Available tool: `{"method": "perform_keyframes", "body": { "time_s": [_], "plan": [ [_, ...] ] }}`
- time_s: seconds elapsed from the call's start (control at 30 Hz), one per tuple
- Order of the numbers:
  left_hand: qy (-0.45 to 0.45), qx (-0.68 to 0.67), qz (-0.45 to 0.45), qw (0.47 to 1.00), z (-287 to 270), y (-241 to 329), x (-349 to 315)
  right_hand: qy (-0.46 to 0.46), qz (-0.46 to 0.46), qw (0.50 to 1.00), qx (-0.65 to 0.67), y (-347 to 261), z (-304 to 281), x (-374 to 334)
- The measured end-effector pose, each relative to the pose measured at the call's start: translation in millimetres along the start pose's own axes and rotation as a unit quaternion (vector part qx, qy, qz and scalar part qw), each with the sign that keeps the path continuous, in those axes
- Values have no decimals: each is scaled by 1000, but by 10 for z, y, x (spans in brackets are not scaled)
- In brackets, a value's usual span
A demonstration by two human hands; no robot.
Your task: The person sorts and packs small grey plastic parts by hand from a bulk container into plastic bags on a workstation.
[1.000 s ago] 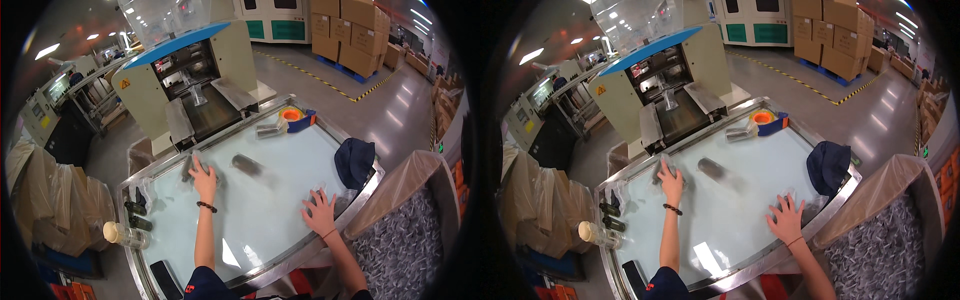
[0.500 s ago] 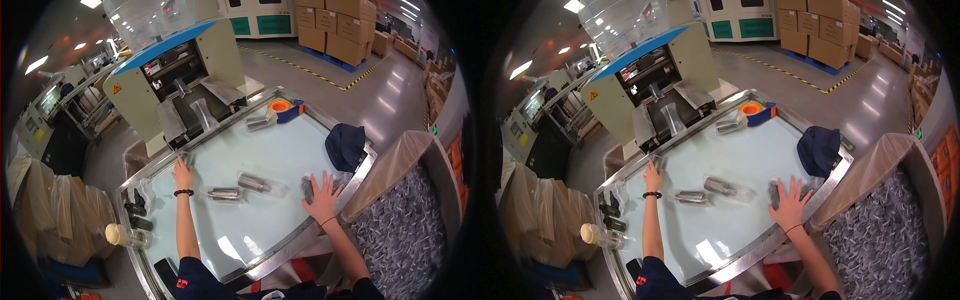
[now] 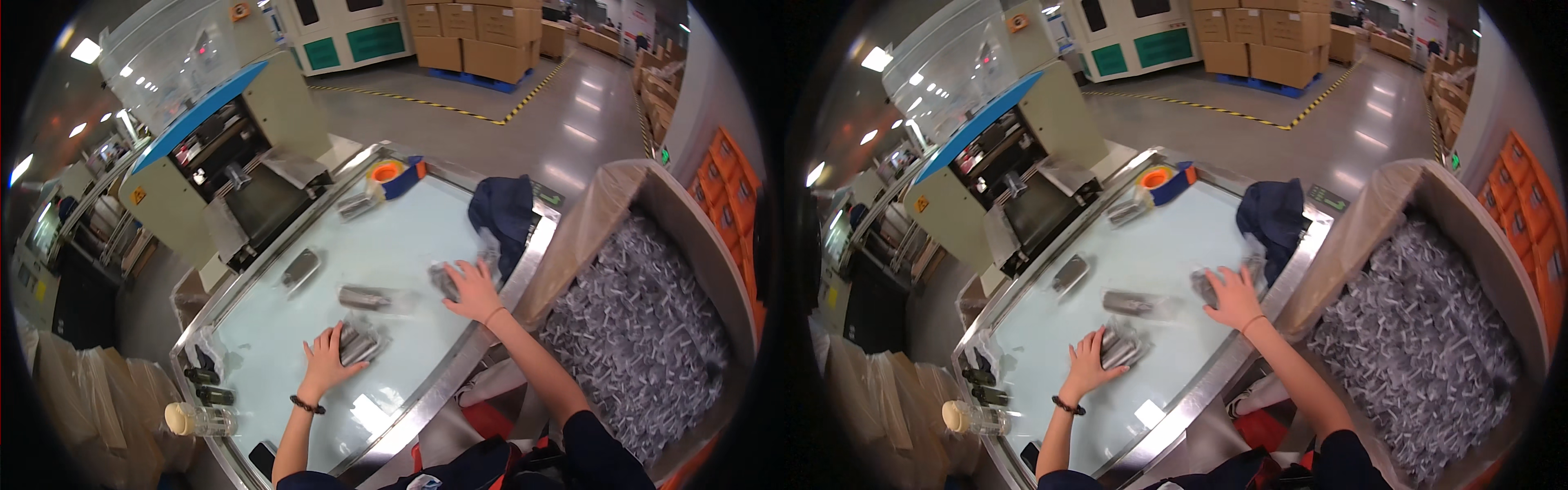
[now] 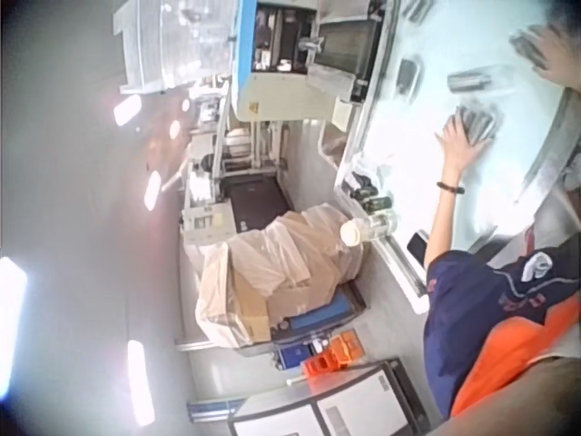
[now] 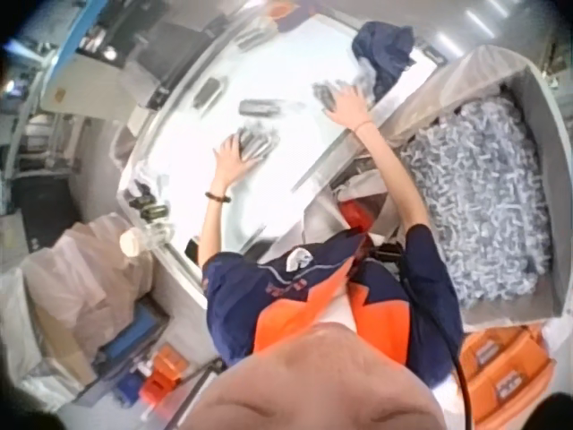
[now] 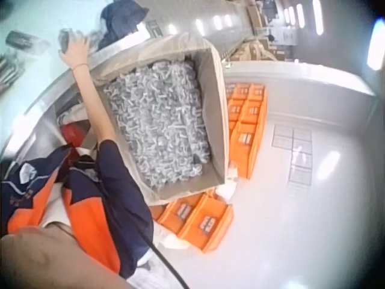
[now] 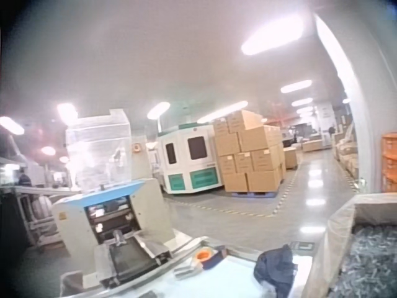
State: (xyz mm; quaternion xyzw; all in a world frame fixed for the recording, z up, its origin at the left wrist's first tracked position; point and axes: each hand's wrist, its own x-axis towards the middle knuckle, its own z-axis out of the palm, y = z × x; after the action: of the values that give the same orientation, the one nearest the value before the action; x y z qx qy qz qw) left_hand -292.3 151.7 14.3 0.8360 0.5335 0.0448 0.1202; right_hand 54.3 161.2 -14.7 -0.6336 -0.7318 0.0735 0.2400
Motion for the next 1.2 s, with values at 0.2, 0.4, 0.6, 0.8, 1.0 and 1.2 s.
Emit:
{"method": "perform_keyframes", "body": {
  "time_s": [0.2,0.4,0.6,0.8,1.0,1.2],
  "plan": [
    [7,30,79,996,11,291,-416,96,78,983,-136,-151,-54,-16],
    [-52,67,17,996,-97,477,-731,106,243,959,-105,-63,-28,40],
    [50,102,40,993,-477,790,-944,39,165,983,-76,-139,-19,120],
    [80,97,154,980,-423,1167,-698,-27,227,967,-112,-171,-264,37],
    [119,20,223,967,-357,1599,-511,220,55,973,-42,-388,-1134,-834],
    [155,7,284,946,-177,1639,-403,315,315,876,-182,403,-2715,-2811]
  ]
}}
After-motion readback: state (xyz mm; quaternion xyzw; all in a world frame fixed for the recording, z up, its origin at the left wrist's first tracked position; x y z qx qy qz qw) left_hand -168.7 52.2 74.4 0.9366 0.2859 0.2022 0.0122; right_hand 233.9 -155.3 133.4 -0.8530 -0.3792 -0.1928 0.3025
